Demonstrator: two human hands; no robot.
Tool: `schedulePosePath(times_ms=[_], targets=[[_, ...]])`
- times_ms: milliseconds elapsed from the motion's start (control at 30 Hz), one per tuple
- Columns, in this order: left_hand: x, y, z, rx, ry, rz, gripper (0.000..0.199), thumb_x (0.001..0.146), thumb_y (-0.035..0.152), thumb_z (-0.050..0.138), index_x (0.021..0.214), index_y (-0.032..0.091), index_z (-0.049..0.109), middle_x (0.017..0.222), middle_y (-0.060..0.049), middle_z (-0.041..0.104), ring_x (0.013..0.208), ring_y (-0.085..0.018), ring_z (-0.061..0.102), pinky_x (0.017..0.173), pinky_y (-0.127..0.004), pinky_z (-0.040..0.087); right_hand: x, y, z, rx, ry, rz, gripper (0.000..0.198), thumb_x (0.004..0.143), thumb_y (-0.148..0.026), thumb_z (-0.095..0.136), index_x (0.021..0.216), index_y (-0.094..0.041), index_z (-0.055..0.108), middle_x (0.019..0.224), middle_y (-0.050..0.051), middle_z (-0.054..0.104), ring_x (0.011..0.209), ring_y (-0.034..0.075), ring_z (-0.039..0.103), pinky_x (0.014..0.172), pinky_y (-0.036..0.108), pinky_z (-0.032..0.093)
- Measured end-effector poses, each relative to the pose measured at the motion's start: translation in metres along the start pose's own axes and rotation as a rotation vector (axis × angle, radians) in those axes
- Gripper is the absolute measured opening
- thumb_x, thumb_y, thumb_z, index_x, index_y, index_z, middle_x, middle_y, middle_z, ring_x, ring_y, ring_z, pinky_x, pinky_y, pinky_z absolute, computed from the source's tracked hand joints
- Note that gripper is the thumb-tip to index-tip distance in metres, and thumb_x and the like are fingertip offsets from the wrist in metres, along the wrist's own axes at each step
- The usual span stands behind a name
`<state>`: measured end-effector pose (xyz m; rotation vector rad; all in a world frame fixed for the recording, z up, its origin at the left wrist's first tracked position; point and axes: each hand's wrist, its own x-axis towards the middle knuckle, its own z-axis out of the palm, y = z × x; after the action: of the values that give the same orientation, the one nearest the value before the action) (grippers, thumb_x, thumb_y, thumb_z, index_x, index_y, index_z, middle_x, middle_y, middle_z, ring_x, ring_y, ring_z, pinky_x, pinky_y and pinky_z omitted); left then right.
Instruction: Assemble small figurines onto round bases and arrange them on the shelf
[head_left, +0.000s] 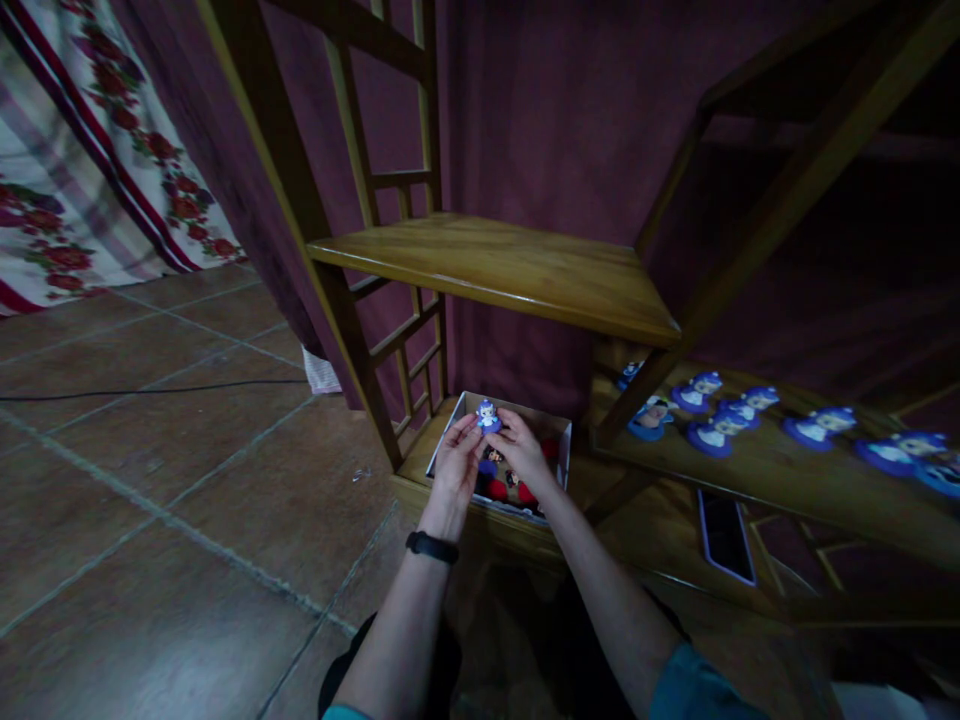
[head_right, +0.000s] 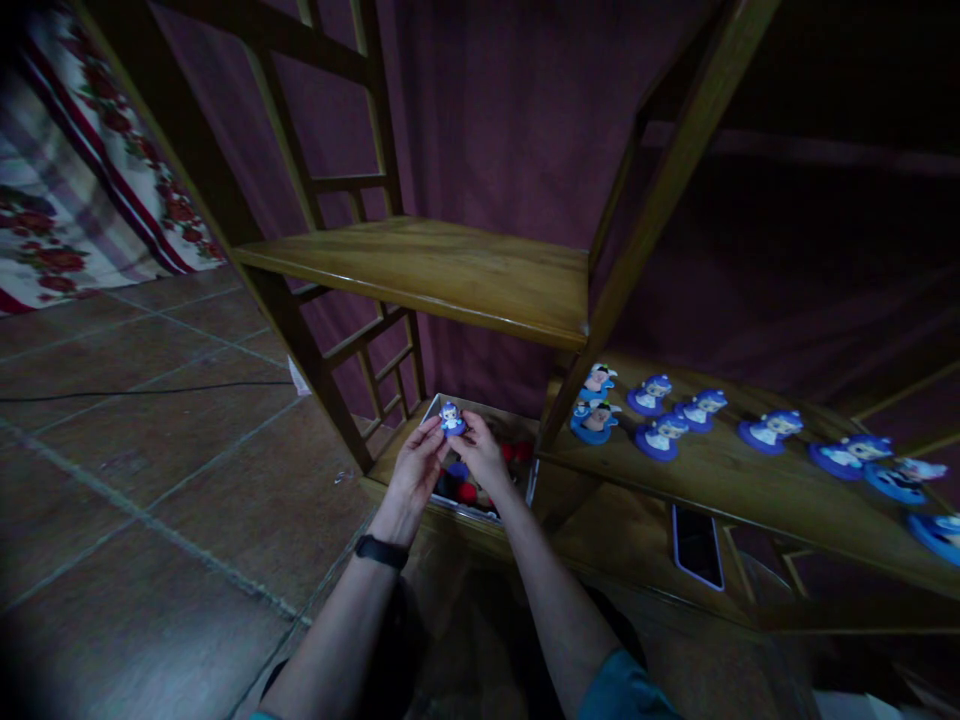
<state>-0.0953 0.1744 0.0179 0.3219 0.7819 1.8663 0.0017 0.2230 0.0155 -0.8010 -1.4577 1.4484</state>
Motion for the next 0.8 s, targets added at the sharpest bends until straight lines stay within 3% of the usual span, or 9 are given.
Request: schedulePosePath(times_ms=[267, 433, 633, 800], targets=[[0.0044, -0.0028, -0.0054, -0.047, -0.051, -0.068, 0.030, 0.066, 0.009, 0.071, 0.095, 0.015, 0.065, 0.101, -0.008, 0.067, 0.094, -0.015, 0.063, 0.090, -0.027, 0.045, 0.0014, -0.0010, -0.0029, 0.032, -0.074, 0.031, 0.051, 0.068, -0.020, 0.063, 0.117, -0.025, 0.052, 0.108, 0.004, 0.064, 0.094, 0.016, 0.061, 0.086, 0.031, 0.048], [0.0028, -0.0021, -0.0032, 0.002, -0.007, -0.006, 0.032, 0.062, 0.009, 0.073, 0.093, 0.014, 0.066, 0.096, -0.008, 0.069, 0.087, -0.015, 0.064, 0.089, -0.029, 0.045, 0.0017, 0.0006, -0.0043, 0.014, -0.057, 0.019, 0.049, 0.069, -0.021, 0.064, 0.116, -0.025, 0.052, 0.103, 0.003, 0.065, 0.092, 0.016, 0.062, 0.085, 0.031, 0.049], [-0.0008, 0.0001, -0.0006, 0.096, -0.075, 0.056, 0.042, 0.059, 0.012, 0.074, 0.100, 0.014, 0.065, 0.100, -0.009, 0.068, 0.089, -0.016, 0.063, 0.088, -0.031, 0.043, 0.0035, 0.0051, -0.0075, -0.032, -0.056, 0.039, 0.045, 0.070, -0.022, 0.064, 0.114, -0.025, 0.052, 0.104, 0.003, 0.065, 0.092, 0.016, 0.062, 0.084, 0.033, 0.049], [-0.0033, 0.0013, 0.0009, 0.161, -0.053, 0.092, 0.046, 0.059, 0.014, 0.073, 0.104, 0.016, 0.063, 0.094, -0.007, 0.069, 0.084, -0.015, 0.063, 0.082, -0.030, 0.044, 0.0025, 0.0048, -0.0071, -0.061, -0.062, 0.048, 0.041, 0.071, -0.021, 0.062, 0.111, -0.024, 0.054, 0.101, 0.003, 0.067, 0.091, 0.017, 0.063, 0.085, 0.033, 0.049]])
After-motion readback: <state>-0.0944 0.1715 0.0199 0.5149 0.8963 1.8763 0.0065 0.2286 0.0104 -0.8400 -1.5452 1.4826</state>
